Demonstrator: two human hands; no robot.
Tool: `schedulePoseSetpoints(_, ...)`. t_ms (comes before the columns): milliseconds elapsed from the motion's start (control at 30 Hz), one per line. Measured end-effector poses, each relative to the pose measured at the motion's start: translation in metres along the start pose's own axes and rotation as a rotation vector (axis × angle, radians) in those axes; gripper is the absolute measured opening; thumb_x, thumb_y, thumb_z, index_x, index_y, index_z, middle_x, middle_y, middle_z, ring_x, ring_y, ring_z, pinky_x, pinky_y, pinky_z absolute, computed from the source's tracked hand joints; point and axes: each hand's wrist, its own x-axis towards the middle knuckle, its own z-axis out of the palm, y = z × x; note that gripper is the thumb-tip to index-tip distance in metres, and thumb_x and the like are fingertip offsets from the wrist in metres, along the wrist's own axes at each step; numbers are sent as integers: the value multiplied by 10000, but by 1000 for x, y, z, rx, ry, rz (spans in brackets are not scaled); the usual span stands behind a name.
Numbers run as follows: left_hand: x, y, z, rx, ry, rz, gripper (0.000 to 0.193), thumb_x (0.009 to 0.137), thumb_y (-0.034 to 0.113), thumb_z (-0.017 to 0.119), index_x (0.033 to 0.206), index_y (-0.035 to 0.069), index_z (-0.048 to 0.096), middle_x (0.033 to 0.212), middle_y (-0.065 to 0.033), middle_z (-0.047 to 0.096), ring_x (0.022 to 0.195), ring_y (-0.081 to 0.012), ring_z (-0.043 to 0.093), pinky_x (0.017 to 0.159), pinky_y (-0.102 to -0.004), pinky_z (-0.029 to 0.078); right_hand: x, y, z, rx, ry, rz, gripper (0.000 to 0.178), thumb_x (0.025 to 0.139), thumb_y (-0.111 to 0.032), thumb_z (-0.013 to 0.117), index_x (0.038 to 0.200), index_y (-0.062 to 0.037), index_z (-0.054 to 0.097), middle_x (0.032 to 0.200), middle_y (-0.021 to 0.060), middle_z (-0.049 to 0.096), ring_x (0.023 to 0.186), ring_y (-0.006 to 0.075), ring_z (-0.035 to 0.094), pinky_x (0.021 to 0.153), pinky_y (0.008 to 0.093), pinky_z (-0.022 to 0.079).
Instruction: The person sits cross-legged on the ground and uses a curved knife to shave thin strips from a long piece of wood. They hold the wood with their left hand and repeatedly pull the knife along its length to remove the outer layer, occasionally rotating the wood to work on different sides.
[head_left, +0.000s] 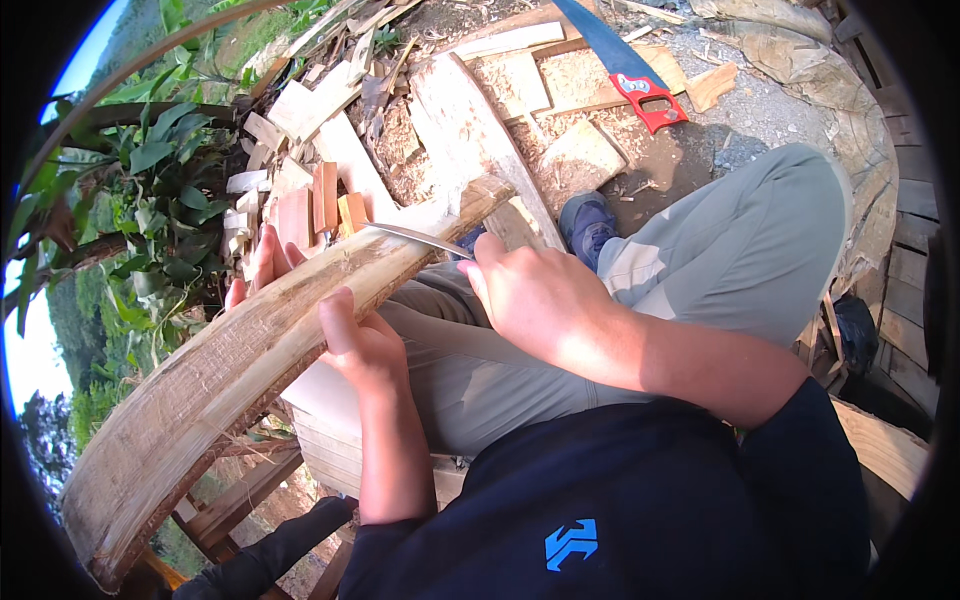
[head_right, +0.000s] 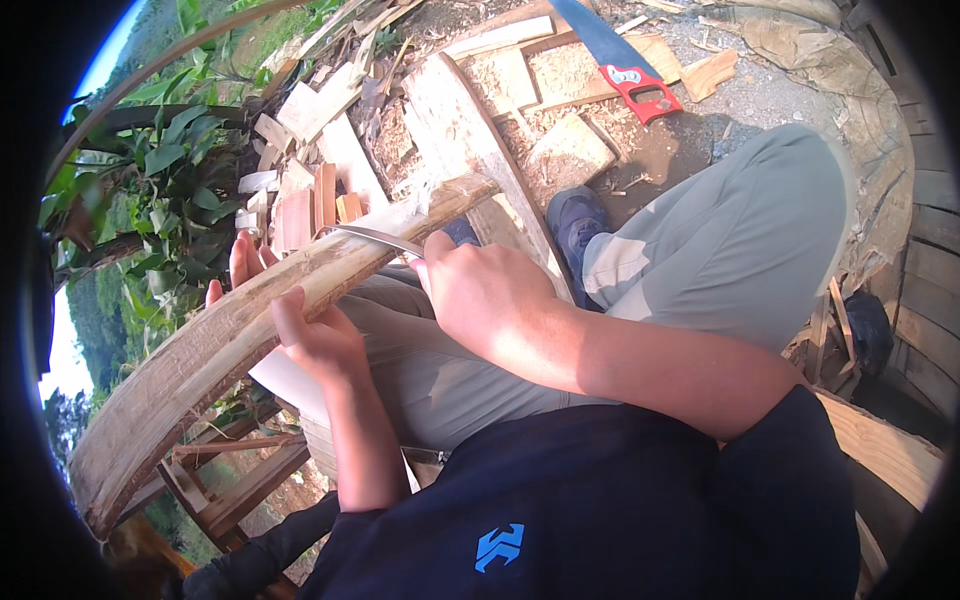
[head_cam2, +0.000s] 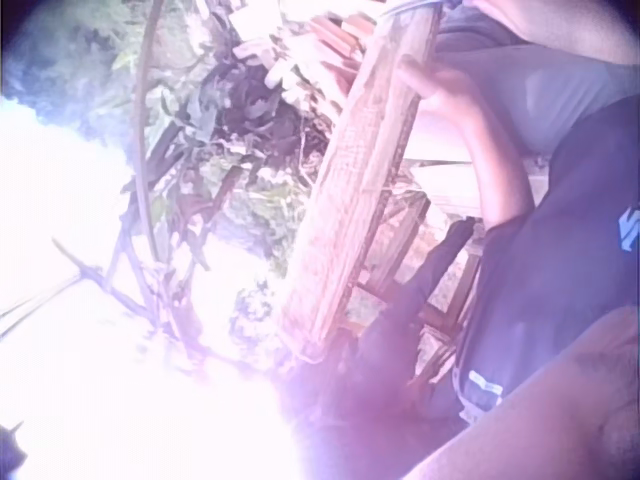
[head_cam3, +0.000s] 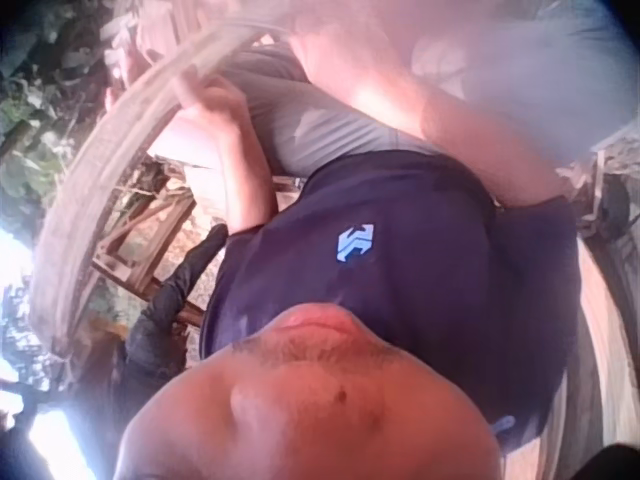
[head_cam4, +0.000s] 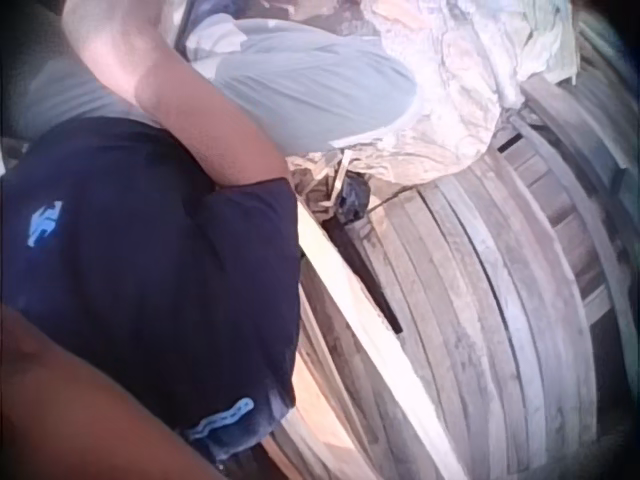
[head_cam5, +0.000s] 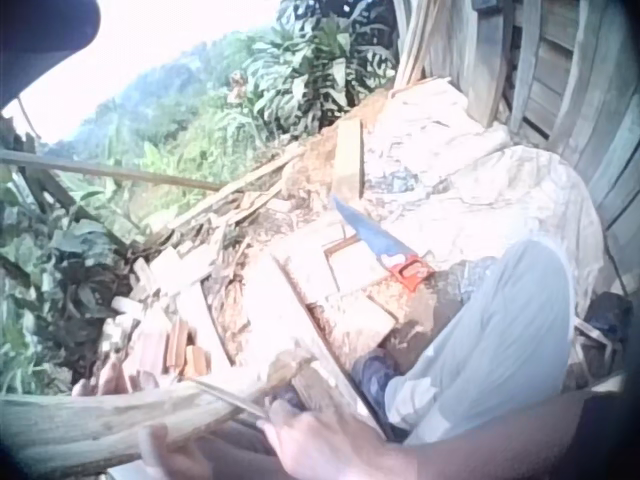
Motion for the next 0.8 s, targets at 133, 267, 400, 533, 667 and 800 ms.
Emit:
schedulePoseSetpoints(133, -3, 3, 4, -48, 16, -17, 870, 735, 88, 518, 1517, 39, 139, 1429, -219, 444, 1446, -367, 377, 1255, -525, 210, 6, 38, 22, 5, 53, -7, 325, 1056, -280, 499, 916, 13, 509, 567, 212, 617, 564, 421, 669, 480, 516, 530)
schedulePoseSetpoints(267, -5, 1, 5, -47, 33, -8, 872, 733, 93, 516, 1518, 38, 142, 1416, -217, 451, 1439, -372, 384, 1249, -534, 221, -4, 14, 10, 31, 35, -31, 319, 1061, -268, 490, 922, 18, 509, 558, 212, 613, 545, 408, 667, 464, 492, 531)
schedulePoseSetpoints(400, -4, 1, 3, -49, 31, -4, 880, 730, 94, 512, 1521, 33, 133, 1403, -215, 459, 1423, -373, 399, 1247, -537, 221, -1, 16, 18, 74, 31, 18, 314, 1063, -254, 486, 921, 24, 517, 592, 236, 626, 578, 424, 673, 486, 509, 534)
schedulePoseSetpoints(533, -7, 2, 8, -41, 35, 11, 884, 732, 99, 501, 1528, 33, 120, 1390, -222, 461, 1414, -383, 405, 1244, -539, 229, 10, 34, 10, 33, 45, 1, 303, 1060, -254, 491, 935, 21, 521, 616, 235, 639, 596, 431, 677, 489, 511, 534)
schedulePoseSetpoints(667, -9, -2, 5, -31, 31, 20, 890, 731, 111, 499, 1528, 36, 110, 1382, -241, 459, 1397, -388, 420, 1235, -550, 239, -7, -3, 2, 50, -45, 14, 305, 1057, -264, 500, 952, 22, 502, 584, 215, 623, 576, 430, 668, 477, 497, 531)
schedulePoseSetpoints(800, -5, 5, 11, -29, 48, -1, 883, 726, 111, 500, 1527, 47, 133, 1378, -236, 468, 1387, -386, 431, 1231, -551, 244, 5, 44, 28, 86, 42, 19, 316, 1051, -273, 511, 958, 28, 503, 574, 233, 612, 588, 446, 669, 498, 514, 540)
